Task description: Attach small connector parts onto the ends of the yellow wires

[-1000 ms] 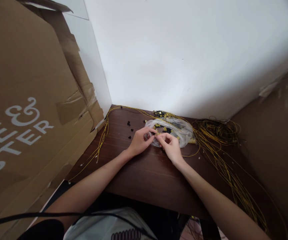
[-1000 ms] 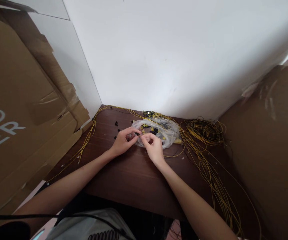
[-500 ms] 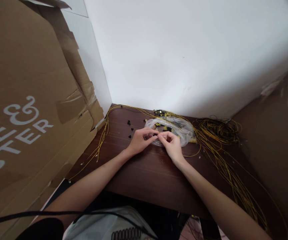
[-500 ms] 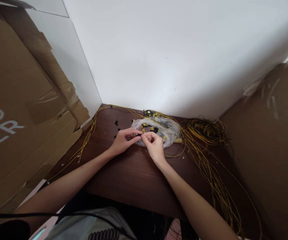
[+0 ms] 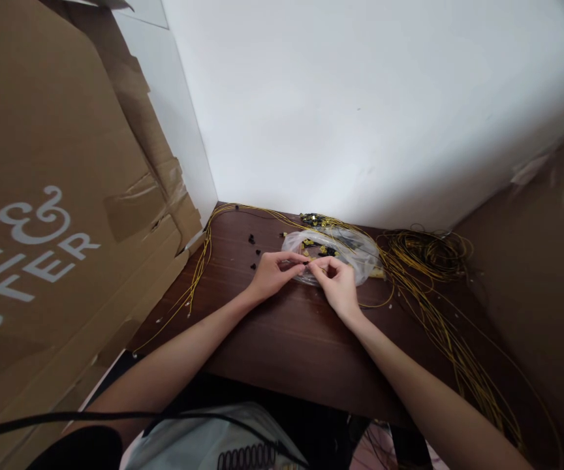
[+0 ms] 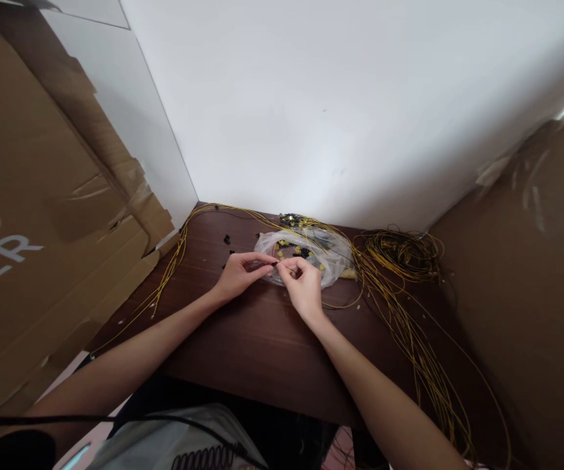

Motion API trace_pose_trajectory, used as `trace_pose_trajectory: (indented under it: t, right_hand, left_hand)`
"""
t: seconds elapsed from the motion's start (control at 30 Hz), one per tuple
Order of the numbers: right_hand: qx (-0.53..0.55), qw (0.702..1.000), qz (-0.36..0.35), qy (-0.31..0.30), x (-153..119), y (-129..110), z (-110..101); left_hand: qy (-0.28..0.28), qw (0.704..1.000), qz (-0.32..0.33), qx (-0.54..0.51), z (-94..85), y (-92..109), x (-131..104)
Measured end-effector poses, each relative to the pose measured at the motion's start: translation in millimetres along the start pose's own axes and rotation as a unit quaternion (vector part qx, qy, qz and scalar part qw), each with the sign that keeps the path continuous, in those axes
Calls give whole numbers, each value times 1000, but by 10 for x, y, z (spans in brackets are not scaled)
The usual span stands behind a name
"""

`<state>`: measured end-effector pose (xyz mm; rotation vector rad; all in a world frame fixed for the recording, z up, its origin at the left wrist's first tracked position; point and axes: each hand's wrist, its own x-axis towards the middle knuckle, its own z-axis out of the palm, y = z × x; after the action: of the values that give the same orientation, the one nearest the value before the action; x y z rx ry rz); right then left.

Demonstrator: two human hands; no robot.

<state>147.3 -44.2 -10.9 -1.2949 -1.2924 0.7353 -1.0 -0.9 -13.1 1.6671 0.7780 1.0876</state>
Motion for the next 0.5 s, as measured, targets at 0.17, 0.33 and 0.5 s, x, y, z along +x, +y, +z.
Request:
trace_pose_trajectory:
  t: [0.17,0.33,0.5]
  right_hand:
    - [-70,996,-56,4,-7,6,-20]
    - [-127,986,-104,-3,-14,-13,-42]
    - [-149,980,-133,-11,-9,-5,-49]
  left_hand:
    - [-6,1000,2,14,-8,-30,3]
    - [-11,1000,-13,-8,-5,-14,13]
    - [-9,1000,-16,2,-12,-5,11]
